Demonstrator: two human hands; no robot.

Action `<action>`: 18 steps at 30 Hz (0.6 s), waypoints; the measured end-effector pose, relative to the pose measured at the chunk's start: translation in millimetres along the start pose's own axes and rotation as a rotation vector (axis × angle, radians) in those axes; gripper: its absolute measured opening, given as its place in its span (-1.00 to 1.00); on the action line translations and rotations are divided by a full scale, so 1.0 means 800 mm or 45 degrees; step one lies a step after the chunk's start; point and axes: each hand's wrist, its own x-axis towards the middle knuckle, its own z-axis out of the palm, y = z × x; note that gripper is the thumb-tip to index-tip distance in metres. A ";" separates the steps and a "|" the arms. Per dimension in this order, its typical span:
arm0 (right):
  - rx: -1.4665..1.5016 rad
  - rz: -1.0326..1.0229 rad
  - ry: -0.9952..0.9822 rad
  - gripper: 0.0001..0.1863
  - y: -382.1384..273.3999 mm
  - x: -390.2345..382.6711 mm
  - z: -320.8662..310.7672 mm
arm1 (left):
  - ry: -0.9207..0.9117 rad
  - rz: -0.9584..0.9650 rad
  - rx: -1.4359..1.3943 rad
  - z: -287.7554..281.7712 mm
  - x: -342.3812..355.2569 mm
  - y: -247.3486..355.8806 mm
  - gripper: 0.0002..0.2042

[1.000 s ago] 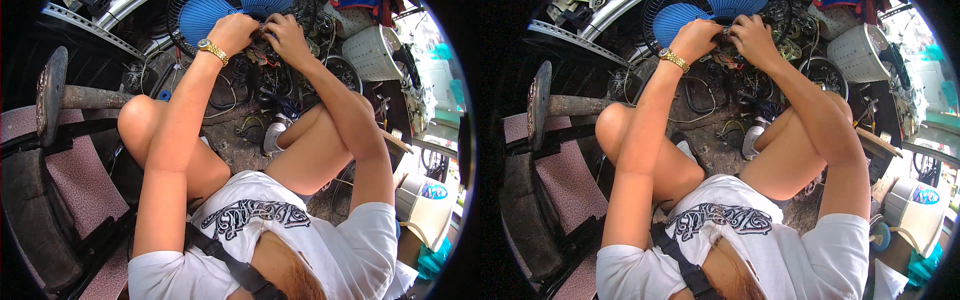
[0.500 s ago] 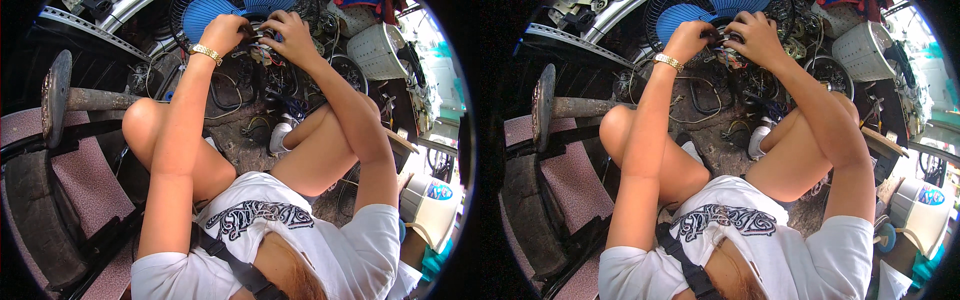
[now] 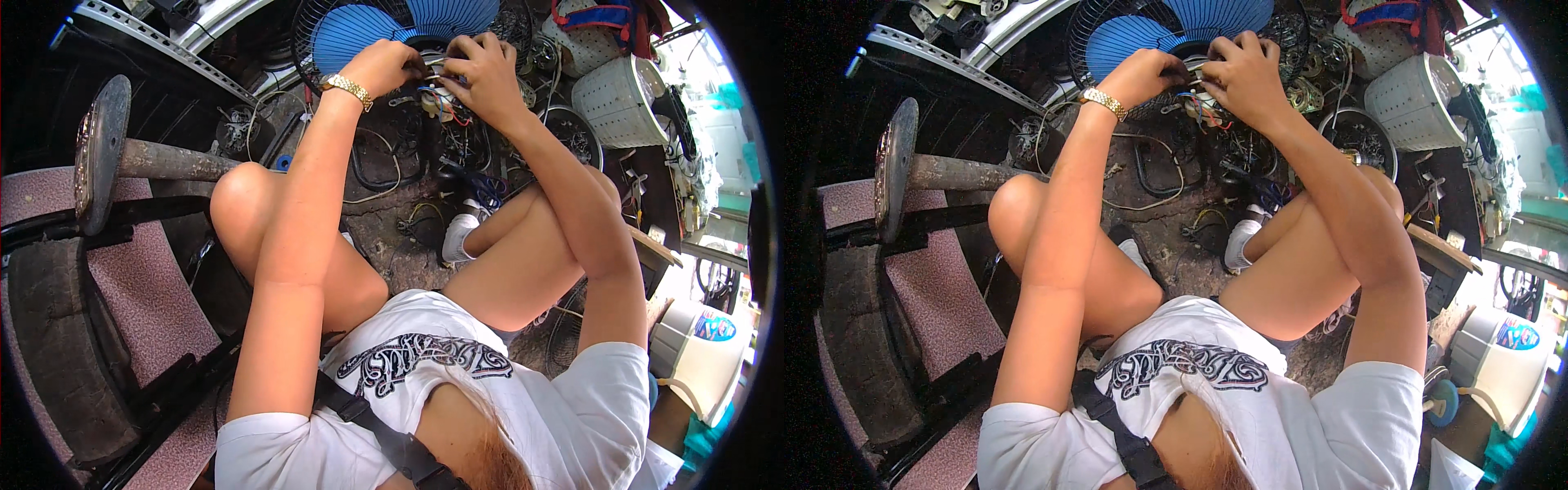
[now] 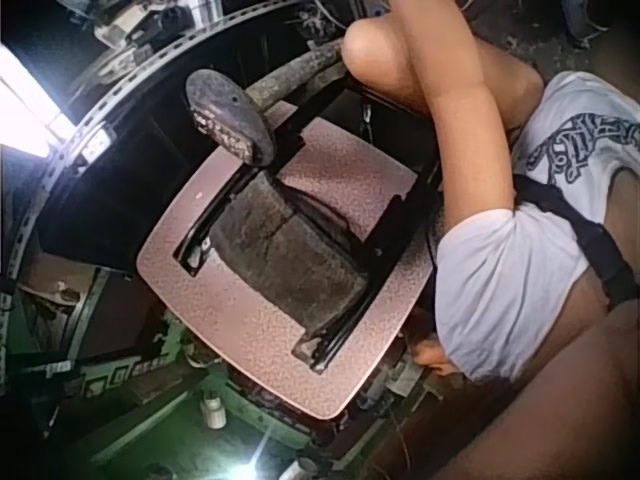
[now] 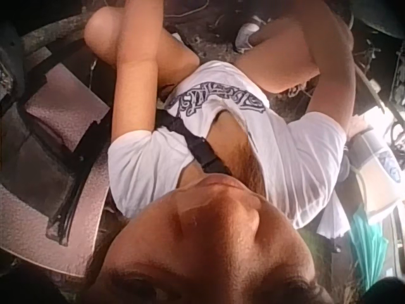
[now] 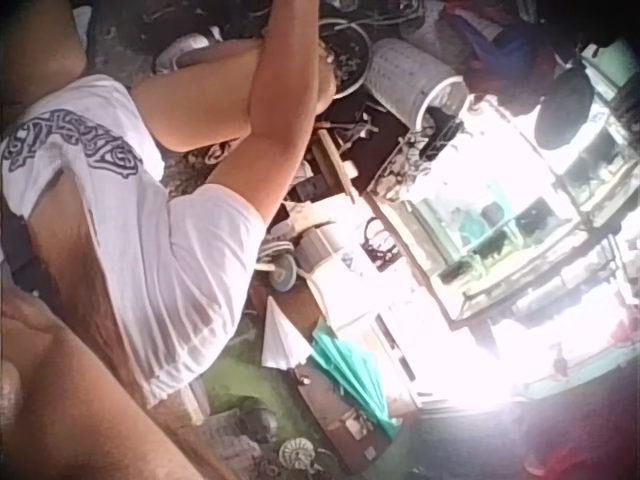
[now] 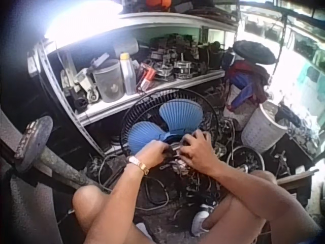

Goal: The person works on the motor assembly of a disassembled fan by hand and using a screwdriver. The person manipulates wires, applies tape to the motor housing, and secures components with a screwdriver while sitting on the floor surrounded by tools and parts.

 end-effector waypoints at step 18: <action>0.621 0.471 -0.032 -0.75 0.023 0.006 0.017 | 0.233 -0.072 -0.041 0.001 0.003 0.020 -0.67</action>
